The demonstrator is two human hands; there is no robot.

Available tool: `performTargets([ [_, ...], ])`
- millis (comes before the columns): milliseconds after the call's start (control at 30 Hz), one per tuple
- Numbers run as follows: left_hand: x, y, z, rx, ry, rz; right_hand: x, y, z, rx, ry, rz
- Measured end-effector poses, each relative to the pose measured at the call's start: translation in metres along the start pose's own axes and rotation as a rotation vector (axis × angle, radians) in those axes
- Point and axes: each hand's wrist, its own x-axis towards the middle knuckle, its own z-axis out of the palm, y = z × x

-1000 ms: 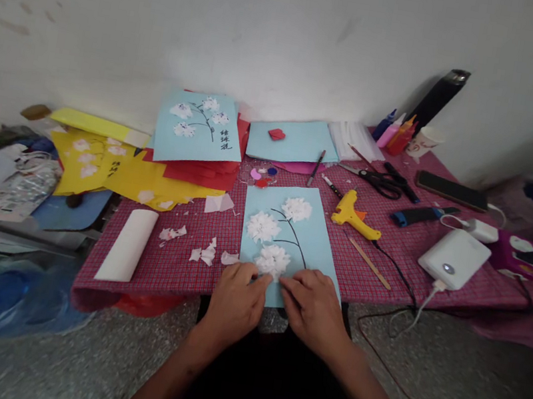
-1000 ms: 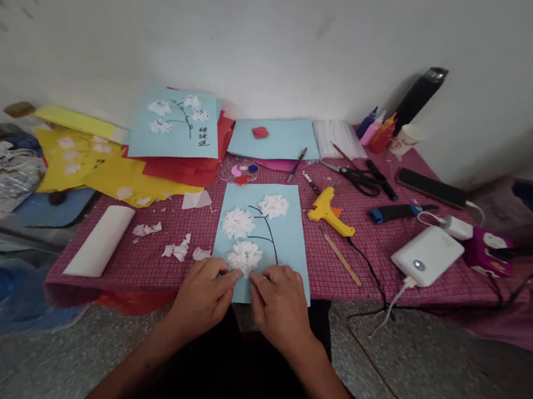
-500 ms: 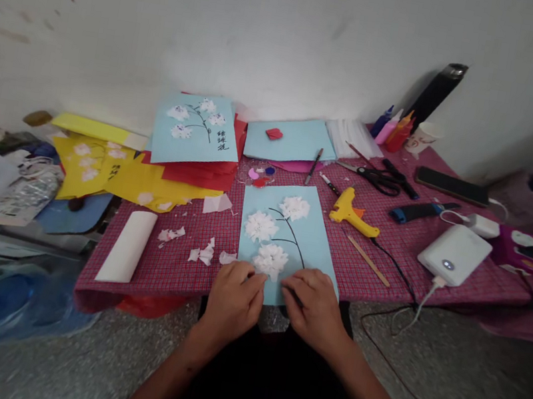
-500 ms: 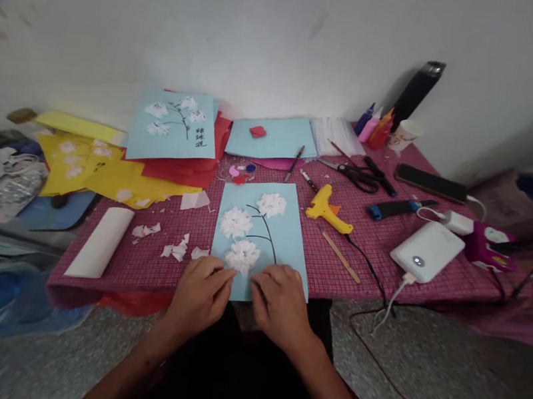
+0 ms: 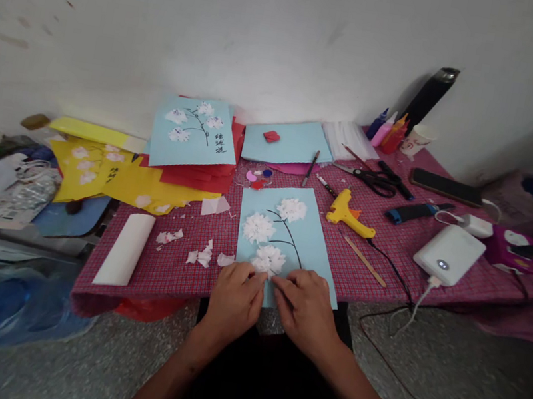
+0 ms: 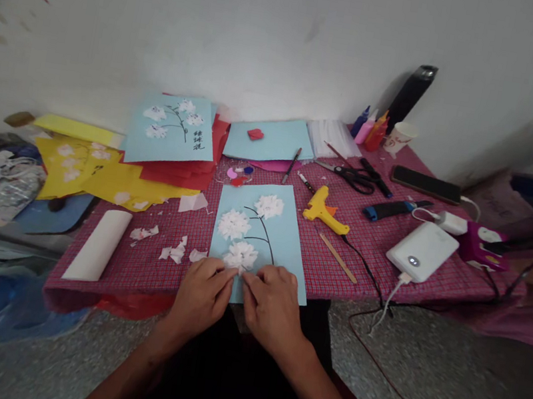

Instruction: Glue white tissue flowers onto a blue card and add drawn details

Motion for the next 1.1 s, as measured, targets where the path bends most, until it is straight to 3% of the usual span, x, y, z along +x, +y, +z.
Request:
performTargets([
  [633, 0.003, 0.003, -0.001, 0.016, -0.033, 0.008, 0.002, -0.004, 0.003, -0.035, 0.009, 0.022],
  [1100, 0.003, 0.003, 0.0, 0.006, -0.01, 0.011, -0.001, 0.006, 0.005, 0.082, 0.08, 0.004],
])
